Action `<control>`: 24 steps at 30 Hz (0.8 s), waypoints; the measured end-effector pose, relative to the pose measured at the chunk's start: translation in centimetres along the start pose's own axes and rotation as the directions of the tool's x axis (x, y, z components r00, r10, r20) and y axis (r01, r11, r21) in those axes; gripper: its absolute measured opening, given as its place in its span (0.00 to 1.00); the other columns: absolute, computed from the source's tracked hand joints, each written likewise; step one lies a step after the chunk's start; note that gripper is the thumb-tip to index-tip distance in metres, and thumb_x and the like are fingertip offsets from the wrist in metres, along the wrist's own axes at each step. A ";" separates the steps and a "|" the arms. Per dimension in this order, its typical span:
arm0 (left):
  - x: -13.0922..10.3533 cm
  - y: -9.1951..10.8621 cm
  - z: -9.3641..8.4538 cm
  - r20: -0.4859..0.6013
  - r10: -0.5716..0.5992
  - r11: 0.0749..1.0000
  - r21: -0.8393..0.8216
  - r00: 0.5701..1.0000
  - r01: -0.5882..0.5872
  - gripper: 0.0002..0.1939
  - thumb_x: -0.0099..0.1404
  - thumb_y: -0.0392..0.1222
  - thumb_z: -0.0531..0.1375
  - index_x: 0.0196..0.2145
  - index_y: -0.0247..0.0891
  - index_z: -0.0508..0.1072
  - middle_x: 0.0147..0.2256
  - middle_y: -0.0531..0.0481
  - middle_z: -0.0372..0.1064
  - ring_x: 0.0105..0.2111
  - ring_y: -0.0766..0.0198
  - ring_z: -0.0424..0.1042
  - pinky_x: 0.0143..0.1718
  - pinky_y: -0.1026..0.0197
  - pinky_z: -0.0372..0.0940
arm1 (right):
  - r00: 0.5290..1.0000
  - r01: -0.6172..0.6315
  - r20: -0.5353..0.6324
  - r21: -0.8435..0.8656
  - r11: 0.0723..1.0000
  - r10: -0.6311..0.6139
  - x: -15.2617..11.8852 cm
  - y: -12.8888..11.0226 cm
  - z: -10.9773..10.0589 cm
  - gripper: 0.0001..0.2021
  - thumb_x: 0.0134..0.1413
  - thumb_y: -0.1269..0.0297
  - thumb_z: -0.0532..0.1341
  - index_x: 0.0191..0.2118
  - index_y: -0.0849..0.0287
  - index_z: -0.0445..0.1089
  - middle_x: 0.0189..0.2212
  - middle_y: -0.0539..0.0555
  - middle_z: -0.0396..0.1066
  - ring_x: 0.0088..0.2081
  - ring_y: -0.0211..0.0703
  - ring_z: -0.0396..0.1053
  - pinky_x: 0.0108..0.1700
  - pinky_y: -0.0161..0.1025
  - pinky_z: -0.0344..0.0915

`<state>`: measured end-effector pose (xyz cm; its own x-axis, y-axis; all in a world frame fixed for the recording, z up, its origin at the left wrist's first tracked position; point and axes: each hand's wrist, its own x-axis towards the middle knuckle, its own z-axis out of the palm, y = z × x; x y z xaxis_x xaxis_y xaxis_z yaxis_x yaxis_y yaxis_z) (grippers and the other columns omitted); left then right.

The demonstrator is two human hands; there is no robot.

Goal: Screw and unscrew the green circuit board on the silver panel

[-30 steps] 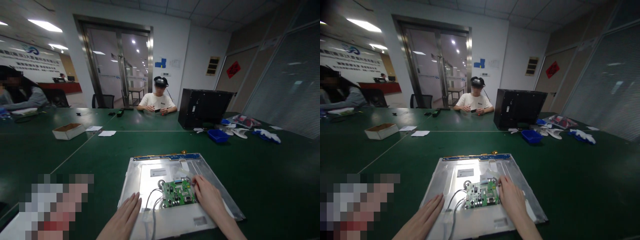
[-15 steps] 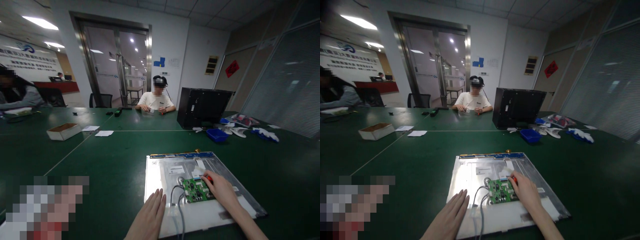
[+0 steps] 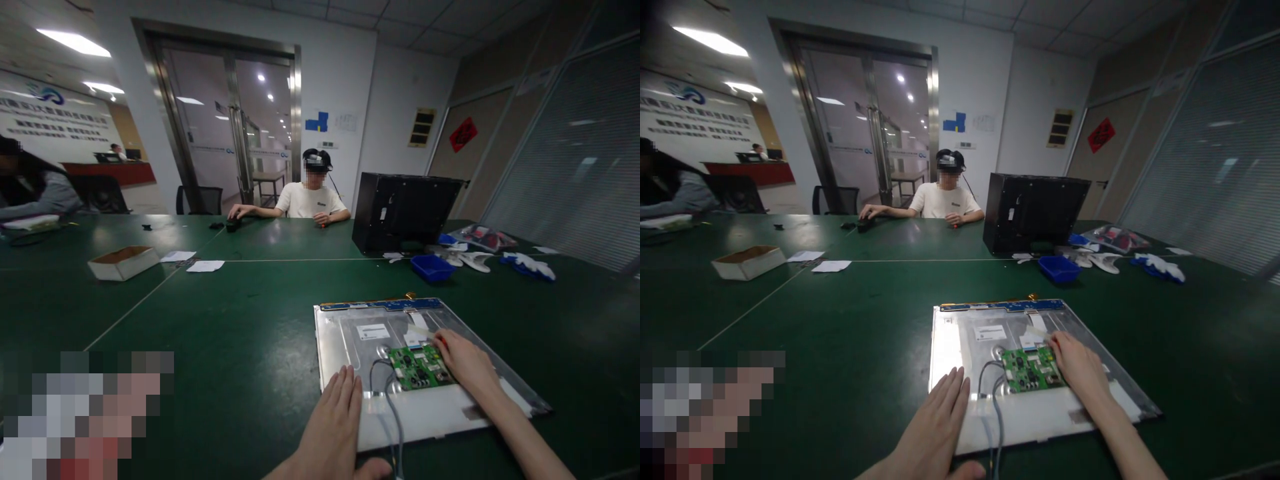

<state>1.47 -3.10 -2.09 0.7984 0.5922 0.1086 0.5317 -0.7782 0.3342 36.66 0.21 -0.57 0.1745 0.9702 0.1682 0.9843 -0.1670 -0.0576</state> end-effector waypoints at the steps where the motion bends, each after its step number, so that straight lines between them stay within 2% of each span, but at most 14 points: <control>1: 0.3 0.3 -0.1 0.003 -0.011 1.000 -0.024 1.000 0.011 0.50 0.64 0.70 0.45 0.66 0.22 0.44 0.66 0.28 0.32 0.66 0.39 0.34 0.65 0.42 0.41 | 1.000 -0.018 -0.001 -0.023 1.000 0.018 0.4 0.5 0.0 0.16 0.64 0.58 0.46 0.40 0.55 0.69 0.41 0.58 0.73 0.37 0.50 0.72 0.33 0.43 0.64; 6: 2.3 2.4 -1.0 0.030 -0.047 0.986 -0.159 0.998 0.051 0.48 0.66 0.67 0.47 0.67 0.24 0.43 0.67 0.32 0.28 0.66 0.41 0.31 0.65 0.43 0.38 | 0.998 -0.067 -0.001 -0.113 0.991 0.067 3.4 2.8 -0.5 0.15 0.63 0.56 0.47 0.37 0.57 0.68 0.39 0.59 0.74 0.38 0.53 0.72 0.35 0.44 0.62; 10: 4.0 3.4 -2.5 0.063 0.017 0.967 -0.255 0.998 0.000 0.41 0.69 0.60 0.48 0.66 0.25 0.46 0.67 0.34 0.36 0.66 0.47 0.38 0.66 0.48 0.39 | 0.993 -0.113 -0.029 -0.144 0.983 0.110 5.5 4.0 -1.9 0.19 0.64 0.53 0.46 0.35 0.57 0.69 0.34 0.60 0.75 0.36 0.54 0.72 0.33 0.43 0.61; 12: 4.0 3.2 -3.3 0.078 -0.002 0.964 -0.264 0.997 0.023 0.38 0.69 0.56 0.49 0.66 0.25 0.46 0.67 0.35 0.36 0.67 0.50 0.39 0.66 0.50 0.40 | 0.994 -0.103 -0.037 -0.136 0.985 0.099 5.9 3.9 -2.7 0.19 0.64 0.53 0.45 0.36 0.57 0.69 0.33 0.60 0.75 0.36 0.54 0.72 0.33 0.42 0.61; 16: 2.3 1.7 -3.8 0.094 -0.192 0.968 -0.147 0.977 0.204 0.43 0.68 0.58 0.50 0.67 0.24 0.42 0.67 0.33 0.29 0.66 0.44 0.31 0.65 0.43 0.36 | 0.998 0.057 0.018 -0.058 0.997 -0.056 5.1 2.1 -3.9 0.16 0.62 0.55 0.49 0.38 0.54 0.71 0.38 0.56 0.75 0.39 0.49 0.71 0.35 0.39 0.61; 20: 1.5 0.7 -2.7 0.079 -0.184 0.979 -0.077 0.980 0.190 0.41 0.70 0.60 0.44 0.67 0.24 0.40 0.67 0.33 0.30 0.66 0.45 0.32 0.65 0.43 0.37 | 0.963 0.243 0.102 0.061 0.968 -0.248 3.0 -1.0 -4.0 0.16 0.60 0.50 0.52 0.37 0.51 0.73 0.38 0.53 0.75 0.39 0.47 0.71 0.36 0.37 0.61; 24: 2.5 0.9 -1.5 0.004 -0.128 0.990 -0.055 0.992 0.128 0.42 0.70 0.63 0.41 0.67 0.24 0.41 0.67 0.34 0.34 0.67 0.47 0.33 0.66 0.46 0.37 | 0.949 0.277 0.120 0.113 0.954 -0.290 2.1 -2.5 -3.3 0.14 0.58 0.51 0.54 0.36 0.53 0.73 0.37 0.54 0.75 0.38 0.48 0.70 0.37 0.39 0.61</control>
<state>3.56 -1.98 -0.13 0.7252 0.6859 0.0612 0.6131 -0.6836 0.3961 34.63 2.14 3.21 -0.1230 0.9907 0.0579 0.9844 0.1292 -0.1193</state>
